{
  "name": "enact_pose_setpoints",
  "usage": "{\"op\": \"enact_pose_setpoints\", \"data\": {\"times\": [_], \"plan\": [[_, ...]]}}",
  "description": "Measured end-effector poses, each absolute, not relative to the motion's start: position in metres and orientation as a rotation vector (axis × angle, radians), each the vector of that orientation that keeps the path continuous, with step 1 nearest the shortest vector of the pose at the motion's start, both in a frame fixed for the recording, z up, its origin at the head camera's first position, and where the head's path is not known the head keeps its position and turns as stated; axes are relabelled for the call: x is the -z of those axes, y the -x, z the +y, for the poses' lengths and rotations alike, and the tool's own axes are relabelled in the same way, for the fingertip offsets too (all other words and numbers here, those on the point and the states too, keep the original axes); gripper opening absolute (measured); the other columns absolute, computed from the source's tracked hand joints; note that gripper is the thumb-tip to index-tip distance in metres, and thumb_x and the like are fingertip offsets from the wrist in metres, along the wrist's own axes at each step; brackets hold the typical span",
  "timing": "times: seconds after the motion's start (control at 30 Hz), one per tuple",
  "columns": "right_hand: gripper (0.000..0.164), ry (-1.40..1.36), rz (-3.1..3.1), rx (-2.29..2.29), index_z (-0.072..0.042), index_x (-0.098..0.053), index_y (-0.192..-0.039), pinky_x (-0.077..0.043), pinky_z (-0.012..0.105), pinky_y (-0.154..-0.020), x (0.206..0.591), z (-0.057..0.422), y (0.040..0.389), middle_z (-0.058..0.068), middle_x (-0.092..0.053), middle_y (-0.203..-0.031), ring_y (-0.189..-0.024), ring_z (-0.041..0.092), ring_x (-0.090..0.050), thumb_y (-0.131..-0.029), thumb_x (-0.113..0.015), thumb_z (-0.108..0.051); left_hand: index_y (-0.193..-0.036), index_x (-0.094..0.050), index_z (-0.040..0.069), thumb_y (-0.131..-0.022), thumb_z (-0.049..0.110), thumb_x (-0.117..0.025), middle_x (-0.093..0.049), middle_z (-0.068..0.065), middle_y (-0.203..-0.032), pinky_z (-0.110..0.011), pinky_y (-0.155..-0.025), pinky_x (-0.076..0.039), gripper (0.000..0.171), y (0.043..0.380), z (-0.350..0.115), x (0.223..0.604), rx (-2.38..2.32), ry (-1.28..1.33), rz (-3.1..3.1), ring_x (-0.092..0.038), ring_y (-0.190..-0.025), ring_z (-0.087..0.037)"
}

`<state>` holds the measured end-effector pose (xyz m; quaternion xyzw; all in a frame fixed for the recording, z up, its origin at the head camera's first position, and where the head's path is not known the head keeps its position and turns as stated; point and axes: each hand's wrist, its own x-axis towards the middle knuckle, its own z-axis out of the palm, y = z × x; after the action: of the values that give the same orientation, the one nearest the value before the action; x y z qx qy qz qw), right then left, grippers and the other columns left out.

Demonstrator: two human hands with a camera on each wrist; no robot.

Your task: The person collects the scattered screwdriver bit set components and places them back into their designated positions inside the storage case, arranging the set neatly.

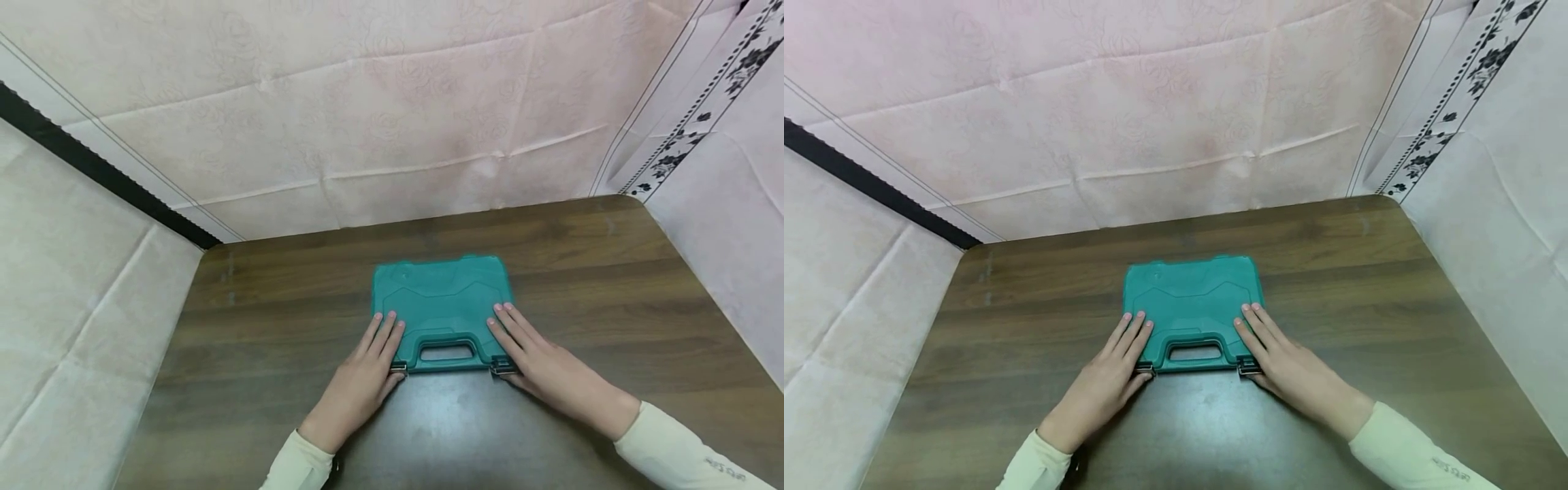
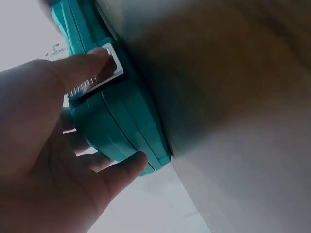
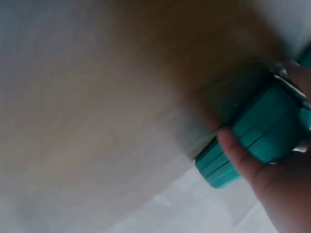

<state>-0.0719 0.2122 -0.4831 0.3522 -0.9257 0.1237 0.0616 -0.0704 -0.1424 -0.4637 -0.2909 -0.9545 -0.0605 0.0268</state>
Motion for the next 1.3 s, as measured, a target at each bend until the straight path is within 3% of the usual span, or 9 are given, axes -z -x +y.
{"op": "enact_pose_setpoints", "data": {"times": [0.1, 0.23, 0.4, 0.5, 0.67, 0.9, 1.3], "plan": [[0.097, -1.038, -2.855, -0.447, -0.005, -0.026, -0.167, -0.054, 0.051, -0.105, 0.482, 0.212, 0.072, 0.021, -0.017, -0.174, -0.161, 0.037, -0.016, -0.093, -0.084, -0.033, -0.166, -0.031, 0.007, -0.103, 0.039, -0.071, -0.024, -0.013, -0.174, -0.043, -0.119, -0.044, 0.081, 0.072, -0.144, 0.464, 0.224, 0.901, -2.958, -0.019, -0.161, -0.032], [0.094, -1.036, -2.878, -0.473, -0.006, -0.026, -0.167, -0.049, 0.057, -0.110, 0.483, 0.212, 0.071, 0.021, -0.014, -0.174, -0.161, 0.039, -0.014, -0.096, -0.080, -0.036, -0.166, -0.030, 0.005, -0.104, 0.036, -0.070, -0.022, -0.014, -0.174, -0.042, -0.120, -0.042, 0.080, 0.072, -0.143, 0.464, 0.188, 0.910, -2.980, -0.017, -0.162, -0.033], [0.093, -1.046, -2.847, -0.410, -0.006, -0.027, -0.167, -0.057, 0.050, -0.102, 0.484, 0.210, 0.069, 0.023, -0.016, -0.174, -0.161, 0.039, -0.015, -0.095, -0.081, -0.032, -0.166, -0.029, 0.004, -0.104, 0.033, -0.070, -0.022, -0.016, -0.174, -0.040, -0.114, -0.048, 0.080, 0.069, -0.140, 0.462, 0.177, 0.867, -3.014, -0.016, -0.162, -0.035], [0.093, -1.063, -2.806, -0.373, -0.005, -0.029, -0.166, -0.063, 0.038, -0.086, 0.483, 0.208, 0.069, 0.023, -0.018, -0.173, -0.160, 0.039, -0.018, -0.093, -0.084, -0.028, -0.166, -0.028, 0.004, -0.103, 0.032, -0.071, -0.022, -0.016, -0.174, -0.040, -0.108, -0.053, 0.081, 0.066, -0.138, 0.461, 0.197, 0.823, -3.042, -0.016, -0.162, -0.035], [0.093, -1.066, -2.765, -0.380, -0.005, -0.032, -0.165, -0.060, 0.024, -0.063, 0.480, 0.207, 0.068, 0.024, -0.022, -0.172, -0.159, 0.039, -0.023, -0.091, -0.086, -0.022, -0.166, -0.028, 0.005, -0.104, 0.032, -0.070, -0.021, -0.015, -0.174, -0.041, -0.104, -0.056, 0.080, 0.064, -0.135, 0.460, 0.206, 0.774, -3.068, -0.015, -0.162, -0.034], [0.088, -1.049, -2.751, -0.424, -0.004, -0.037, -0.163, -0.057, 0.024, -0.058, 0.478, 0.209, 0.067, 0.024, -0.027, -0.170, -0.158, 0.039, -0.025, -0.091, -0.085, -0.022, -0.167, -0.027, 0.006, -0.104, 0.032, -0.070, -0.020, -0.014, -0.175, -0.039, -0.101, -0.058, 0.081, 0.063, -0.133, 0.462, 0.217, 0.772, -3.067, -0.015, -0.162, -0.034], [0.083, -1.050, -2.737, -0.480, -0.005, -0.042, -0.161, -0.060, 0.024, -0.065, 0.471, 0.210, 0.065, 0.024, -0.031, -0.169, -0.156, 0.040, -0.029, -0.090, -0.085, -0.018, -0.166, -0.030, 0.006, -0.102, 0.030, -0.073, -0.024, -0.014, -0.174, -0.038, -0.097, -0.060, 0.081, 0.062, -0.130, 0.461, 0.245, 0.778, -3.024, -0.017, -0.162, -0.033]]}}
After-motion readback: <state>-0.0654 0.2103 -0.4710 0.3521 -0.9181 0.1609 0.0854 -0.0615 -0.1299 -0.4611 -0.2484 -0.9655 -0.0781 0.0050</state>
